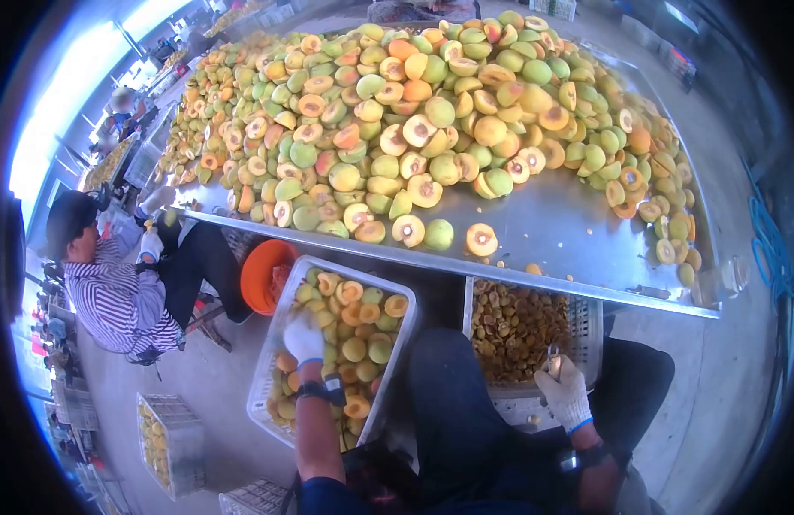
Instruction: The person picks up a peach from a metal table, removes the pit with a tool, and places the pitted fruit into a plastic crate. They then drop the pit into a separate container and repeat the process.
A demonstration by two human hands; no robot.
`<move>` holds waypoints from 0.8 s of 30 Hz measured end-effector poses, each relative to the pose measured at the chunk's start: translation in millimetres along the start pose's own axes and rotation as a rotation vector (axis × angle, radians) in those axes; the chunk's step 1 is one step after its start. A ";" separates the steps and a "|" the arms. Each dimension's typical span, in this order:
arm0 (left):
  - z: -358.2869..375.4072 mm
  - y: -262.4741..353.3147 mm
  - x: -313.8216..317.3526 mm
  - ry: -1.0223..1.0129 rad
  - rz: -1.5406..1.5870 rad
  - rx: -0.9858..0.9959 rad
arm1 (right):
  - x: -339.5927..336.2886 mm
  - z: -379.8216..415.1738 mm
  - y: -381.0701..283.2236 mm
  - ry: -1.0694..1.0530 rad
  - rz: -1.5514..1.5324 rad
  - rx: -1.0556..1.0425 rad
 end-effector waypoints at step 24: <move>23.6 -11.4 25.9 -0.353 -0.133 0.166 | -20.4 12.5 -10.1 0.027 -0.069 0.037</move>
Point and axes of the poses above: each hand's wrist, its own z-axis away from the middle knuckle, its own x-axis out of the palm, y = z × x, the point moved 2 cm from there along -z, towards the middle knuckle, and after that the axes turned 7 degrees about y, right-handed, at the moved point
